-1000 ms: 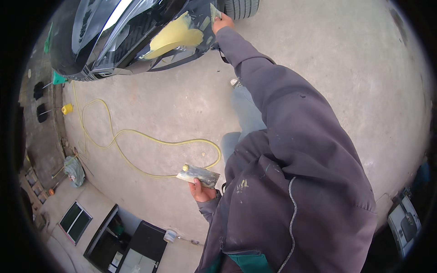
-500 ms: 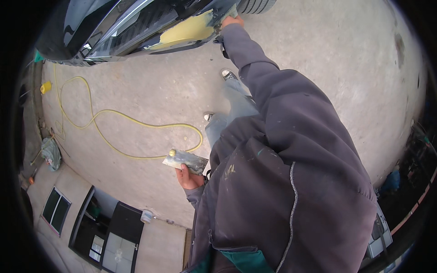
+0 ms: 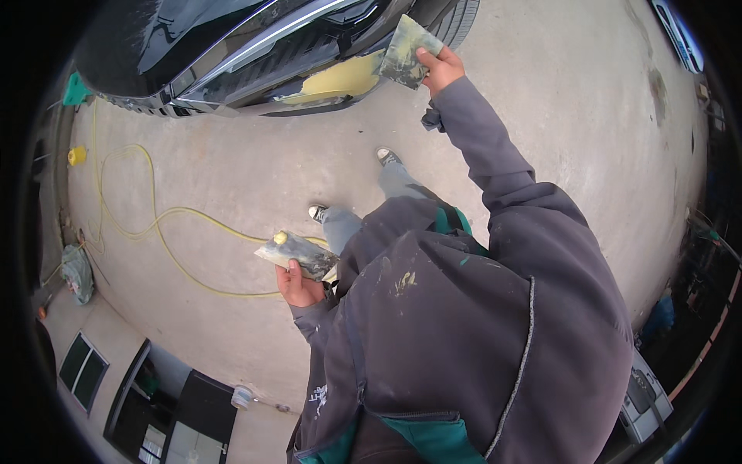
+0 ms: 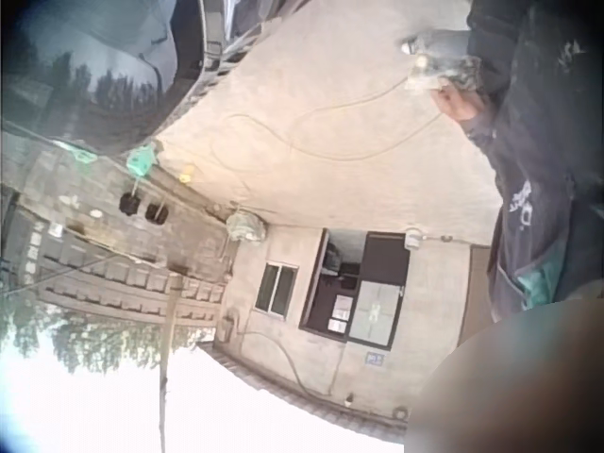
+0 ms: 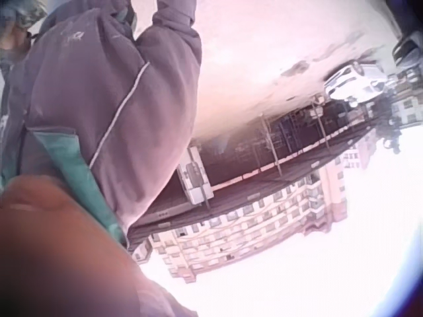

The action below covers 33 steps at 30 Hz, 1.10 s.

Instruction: The person applies a yellow body filler to the front bumper of a black car using two metal scrapers. They spread the filler over a damaged area near the headlight and grille, smoothing the surface and occasionally transferring material between the tools.

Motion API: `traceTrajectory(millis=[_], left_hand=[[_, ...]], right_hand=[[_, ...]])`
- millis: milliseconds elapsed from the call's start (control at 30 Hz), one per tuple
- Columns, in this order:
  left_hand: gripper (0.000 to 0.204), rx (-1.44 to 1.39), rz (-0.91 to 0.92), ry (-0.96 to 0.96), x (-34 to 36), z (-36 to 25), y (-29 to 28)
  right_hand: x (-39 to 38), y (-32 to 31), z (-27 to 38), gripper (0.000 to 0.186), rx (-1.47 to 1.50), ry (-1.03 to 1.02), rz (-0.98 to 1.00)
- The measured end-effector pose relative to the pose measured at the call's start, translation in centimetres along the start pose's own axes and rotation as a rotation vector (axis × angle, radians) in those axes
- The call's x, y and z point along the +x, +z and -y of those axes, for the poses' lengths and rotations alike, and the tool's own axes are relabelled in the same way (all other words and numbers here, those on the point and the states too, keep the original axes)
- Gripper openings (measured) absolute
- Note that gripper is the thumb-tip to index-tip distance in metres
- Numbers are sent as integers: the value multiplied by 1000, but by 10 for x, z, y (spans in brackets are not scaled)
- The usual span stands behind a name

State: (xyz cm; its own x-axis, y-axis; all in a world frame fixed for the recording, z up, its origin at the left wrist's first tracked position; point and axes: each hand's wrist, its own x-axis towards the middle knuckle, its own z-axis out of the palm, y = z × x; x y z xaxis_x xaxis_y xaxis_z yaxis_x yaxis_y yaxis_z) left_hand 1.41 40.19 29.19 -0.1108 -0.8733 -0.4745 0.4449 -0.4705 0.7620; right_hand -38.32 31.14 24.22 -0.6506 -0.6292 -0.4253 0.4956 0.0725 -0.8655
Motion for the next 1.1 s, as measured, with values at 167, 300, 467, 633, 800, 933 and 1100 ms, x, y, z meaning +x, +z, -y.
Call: traceTrajectory(millis=[167, 300, 467, 633, 800, 933, 1100], left_hand=[[41, 103, 169, 158, 57, -81, -13], [36, 197, 136, 347, 80, -175, -50], [35, 102, -20, 442, 72, -272, -152], [36, 123, -79, 433, 110, -320, -235], [37, -152, -27, 387, 152, -359, -287], [39, -413, 293, 229, 235, -378, -296], [39, -494, 330, 127, 337, -444, -282]], right_hand=[[-109, 155, 10, 36, 194, 12, 771], [-194, 285, -9, 35, 228, 101, 1142], [-270, 423, -49, 31, -205, -107, 1389], [-277, 526, -113, 27, -467, -323, 1581], [-234, 615, -202, 39, -335, 3, 1349], [-194, 727, -219, 51, -159, 544, 1396], [-196, 854, -240, 54, 4, 979, 1616]])
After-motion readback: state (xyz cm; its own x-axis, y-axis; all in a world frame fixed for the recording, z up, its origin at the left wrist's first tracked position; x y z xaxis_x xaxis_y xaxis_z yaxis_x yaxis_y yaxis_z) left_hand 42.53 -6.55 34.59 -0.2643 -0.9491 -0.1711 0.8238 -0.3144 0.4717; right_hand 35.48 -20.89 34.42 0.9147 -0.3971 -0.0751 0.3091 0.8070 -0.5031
